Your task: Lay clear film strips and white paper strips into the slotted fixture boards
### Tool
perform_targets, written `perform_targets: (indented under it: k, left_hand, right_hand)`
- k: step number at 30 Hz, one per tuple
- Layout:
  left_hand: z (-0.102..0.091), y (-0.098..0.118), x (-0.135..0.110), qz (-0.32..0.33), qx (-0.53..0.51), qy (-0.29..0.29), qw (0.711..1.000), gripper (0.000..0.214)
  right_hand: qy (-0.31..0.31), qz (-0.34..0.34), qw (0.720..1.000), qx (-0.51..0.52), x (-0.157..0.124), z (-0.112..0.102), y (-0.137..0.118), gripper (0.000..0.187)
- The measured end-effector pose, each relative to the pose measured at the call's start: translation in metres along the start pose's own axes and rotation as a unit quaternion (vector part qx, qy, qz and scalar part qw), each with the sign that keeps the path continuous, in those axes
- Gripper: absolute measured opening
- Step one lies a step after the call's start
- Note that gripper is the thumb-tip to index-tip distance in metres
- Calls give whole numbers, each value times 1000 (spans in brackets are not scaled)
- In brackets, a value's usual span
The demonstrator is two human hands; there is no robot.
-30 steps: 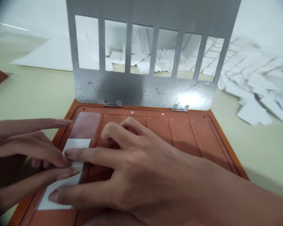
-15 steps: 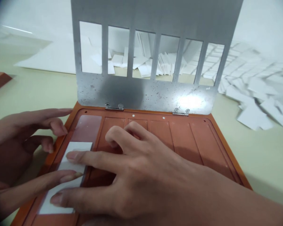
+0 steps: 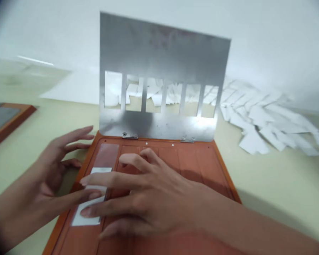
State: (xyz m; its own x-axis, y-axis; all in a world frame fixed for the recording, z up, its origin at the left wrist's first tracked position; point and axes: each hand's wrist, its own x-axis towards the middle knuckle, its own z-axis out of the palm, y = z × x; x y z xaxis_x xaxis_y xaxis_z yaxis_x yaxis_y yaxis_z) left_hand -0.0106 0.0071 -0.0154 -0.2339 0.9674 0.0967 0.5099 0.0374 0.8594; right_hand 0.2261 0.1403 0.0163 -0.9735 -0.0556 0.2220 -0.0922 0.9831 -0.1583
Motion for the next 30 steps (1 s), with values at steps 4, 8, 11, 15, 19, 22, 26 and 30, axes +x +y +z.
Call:
perform_targets:
  k: [4, 8, 11, 15, 19, 22, 26, 30]
  left_hand:
    - [-2, 13, 8, -4, -21, -8, 1000, 86]
    - [-5, 9, 15, 25, 9, -15, 1000, 88]
    - [-3, 2, 19, 50, 22, -14, 998, 90]
    - [-1, -11, 24, 71, 11, 2, 997, 85]
    - [-14, -16, 30, 84, 57, 7, 995, 55]
    - [-28, -8, 39, 101, 125, -17, 987, 44]
    - [-36, 5, 57, 125, 176, -75, 974, 36]
    - [-32, 14, 67, 131, 205, -109, 964, 37]
  right_hand:
    - [22, 7, 1000, 16, 2, 2, -2, 39]
    - [18, 20, 999, -35, 1, -1, -5, 35]
    - [0, 26, 997, -72, 1, -7, -9, 36]
    - [-13, 40, 993, -110, 7, -16, -17, 37]
    - [-17, 45, 993, -105, 11, -21, -24, 45]
    - [-8, 53, 994, -91, 9, -20, -25, 42]
    - [5, 60, 996, -73, 4, -16, -22, 37]
    - [15, 63, 996, -56, 3, -10, -18, 36]
